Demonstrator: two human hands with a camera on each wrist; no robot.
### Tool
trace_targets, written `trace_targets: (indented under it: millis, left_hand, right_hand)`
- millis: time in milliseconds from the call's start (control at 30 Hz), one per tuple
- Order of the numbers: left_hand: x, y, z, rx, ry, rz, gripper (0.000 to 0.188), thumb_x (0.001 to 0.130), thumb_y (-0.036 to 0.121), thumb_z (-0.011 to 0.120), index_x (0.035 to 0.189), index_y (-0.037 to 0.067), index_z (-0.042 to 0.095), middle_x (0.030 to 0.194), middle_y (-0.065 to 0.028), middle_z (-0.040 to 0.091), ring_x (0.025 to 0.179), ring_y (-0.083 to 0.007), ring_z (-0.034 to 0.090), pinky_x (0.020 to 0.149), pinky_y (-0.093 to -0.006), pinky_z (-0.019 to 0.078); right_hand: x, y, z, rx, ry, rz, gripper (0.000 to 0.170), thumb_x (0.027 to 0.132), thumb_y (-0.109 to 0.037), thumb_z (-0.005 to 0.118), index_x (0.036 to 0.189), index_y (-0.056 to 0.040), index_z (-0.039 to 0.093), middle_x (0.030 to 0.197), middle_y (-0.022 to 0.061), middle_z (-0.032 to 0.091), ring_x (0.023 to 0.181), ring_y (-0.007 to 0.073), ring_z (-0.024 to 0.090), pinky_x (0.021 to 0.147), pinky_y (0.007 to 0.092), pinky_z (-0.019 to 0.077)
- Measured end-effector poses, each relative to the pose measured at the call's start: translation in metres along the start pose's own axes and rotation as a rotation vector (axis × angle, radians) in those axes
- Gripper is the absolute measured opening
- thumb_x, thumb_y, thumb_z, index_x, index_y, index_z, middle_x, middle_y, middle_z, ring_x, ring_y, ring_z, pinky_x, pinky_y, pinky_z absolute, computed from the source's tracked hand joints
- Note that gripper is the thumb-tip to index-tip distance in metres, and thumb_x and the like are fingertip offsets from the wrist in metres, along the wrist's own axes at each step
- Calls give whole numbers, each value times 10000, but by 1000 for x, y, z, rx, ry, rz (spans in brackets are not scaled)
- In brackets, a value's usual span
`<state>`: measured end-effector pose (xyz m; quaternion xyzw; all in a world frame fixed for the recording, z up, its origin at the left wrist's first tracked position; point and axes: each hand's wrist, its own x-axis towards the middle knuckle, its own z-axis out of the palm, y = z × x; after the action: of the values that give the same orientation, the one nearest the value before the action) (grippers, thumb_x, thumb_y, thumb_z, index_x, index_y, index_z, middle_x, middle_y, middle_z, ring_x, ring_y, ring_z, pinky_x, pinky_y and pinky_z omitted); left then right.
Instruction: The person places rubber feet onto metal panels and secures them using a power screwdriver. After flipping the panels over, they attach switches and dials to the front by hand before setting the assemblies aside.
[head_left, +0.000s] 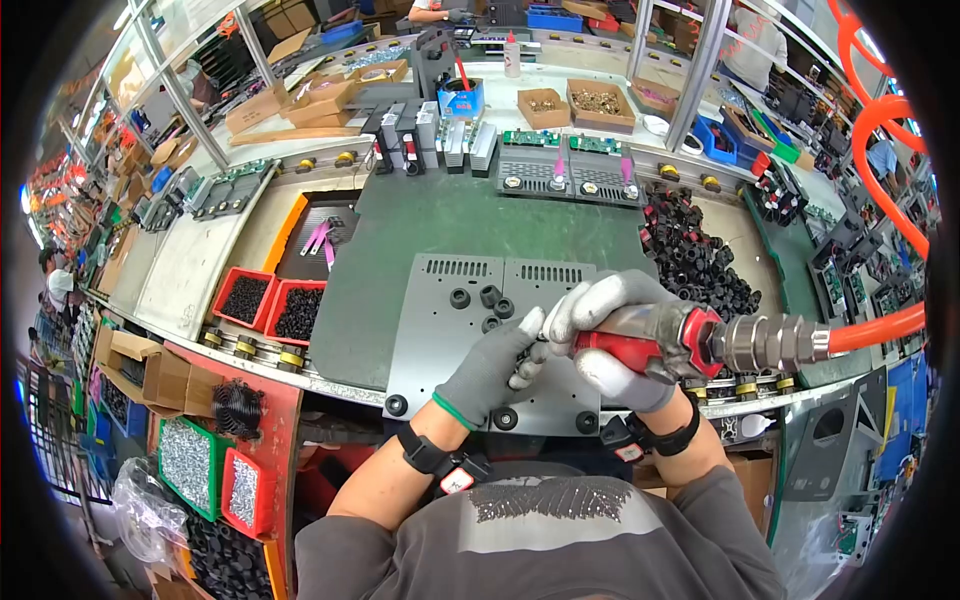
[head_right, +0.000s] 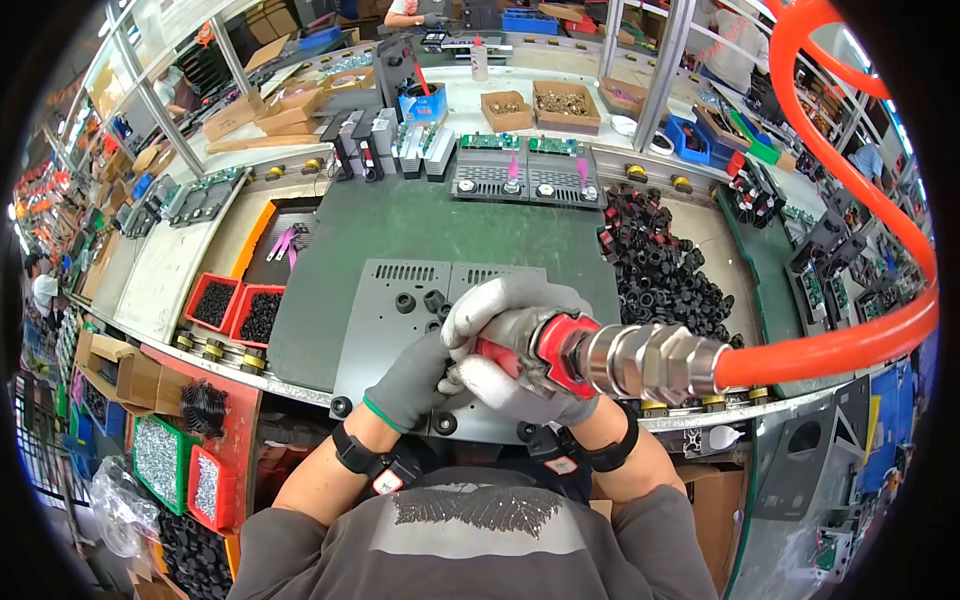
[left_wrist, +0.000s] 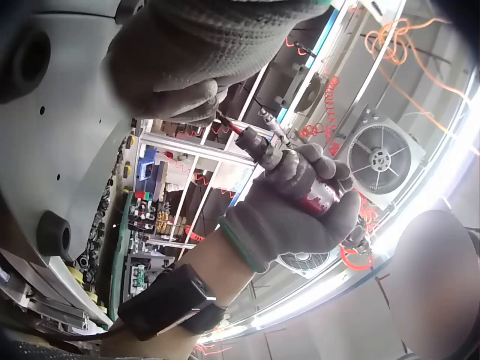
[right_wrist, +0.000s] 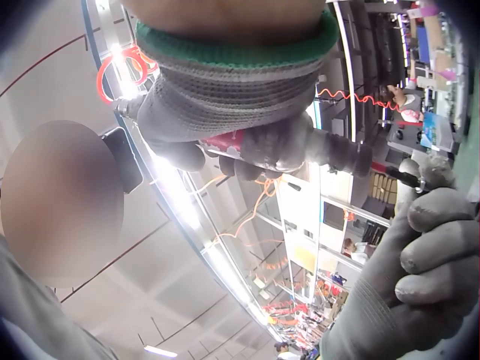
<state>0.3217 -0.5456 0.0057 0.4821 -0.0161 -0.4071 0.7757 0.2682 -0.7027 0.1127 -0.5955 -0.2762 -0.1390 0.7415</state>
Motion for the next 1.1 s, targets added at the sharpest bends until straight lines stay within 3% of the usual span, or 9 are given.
trace_targets:
  millis: [200, 333, 400, 433, 600, 733, 767, 833, 1100]
  left_hand:
    - [-10, 29, -9, 82, -129, -42, 270, 1017, 311, 475, 1115, 77, 569, 791, 14, 528, 562, -33, 430, 456, -163, 339]
    - [7, 56, -29, 534, 155, 62, 219, 971, 221, 505, 1120, 105, 617, 808, -4, 566, 605, -78, 495, 522, -224, 414]
    - [46, 45, -76, 1279, 470, 732, 268, 938, 305, 558, 1071, 90, 647, 854, -66, 650, 643, -178, 595, 588, -317, 478]
    - [45, 55, -68, 1281, 466, 729, 268, 938, 305, 558, 1071, 90, 647, 854, -66, 650, 643, -178, 595, 588, -317, 478]
    - [51, 93, -28, 1833, 378, -196, 477, 819, 528, 645, 947, 72, 698, 810, -105, 686, 750, -268, 658, 691, -371, 494]
    - [65, 100, -11, 1714, 309, -62, 429, 790, 470, 697, 971, 81, 699, 855, -113, 699, 790, -275, 667, 724, -372, 504]
    - [73, 91, -10, 1718, 302, -66, 429, 790, 470, 697, 971, 81, 699, 855, -113, 699, 790, -275, 667, 724, -372, 504]
    - [95, 64, -3, 1542, 226, 467, 383, 781, 379, 724, 1042, 101, 689, 908, -121, 708, 849, -297, 674, 767, -386, 515]
    - [140, 27, 25, 1420, 51, 385, 383, 801, 339, 720, 1094, 96, 671, 955, -118, 705, 861, -282, 676, 771, -375, 518]
  right_hand:
    - [5, 2, -13, 31, -88, -28, 237, 704, 78, 674, 899, -21, 581, 922, 115, 635, 833, 171, 629, 773, 320, 548]
    - [2, 12, -29, 45, -73, -47, 268, 755, 52, 654, 995, -19, 558, 950, 114, 623, 834, 173, 620, 765, 316, 540]
    - [1, 15, -37, 87, -29, -48, 274, 766, 58, 640, 1013, -17, 547, 942, 115, 619, 835, 169, 622, 754, 311, 538]
    - [1, 16, -44, 66, 3, -37, 279, 766, 66, 631, 1017, -16, 541, 950, 117, 616, 838, 168, 622, 756, 311, 539]
    - [2, 15, -73, 20, 114, -3, 302, 769, 117, 577, 1034, -12, 512, 981, 126, 602, 855, 167, 614, 765, 322, 543]
    - [9, 16, -85, -163, 261, 61, 280, 739, 16, 586, 993, -62, 500, 888, 93, 580, 742, 167, 568, 574, 268, 456]
    - [9, 22, -95, -150, 257, 57, 308, 751, 113, 615, 1008, -34, 529, 897, 92, 628, 836, 157, 620, 720, 297, 538]
    - [15, 28, -93, -14, 315, 69, 305, 751, 109, 618, 1000, -45, 532, 907, 91, 627, 845, 159, 619, 726, 296, 536]
    - [33, 58, -103, -21, 397, 146, 270, 752, 78, 642, 980, -41, 561, 906, 66, 622, 867, 146, 615, 746, 290, 526]
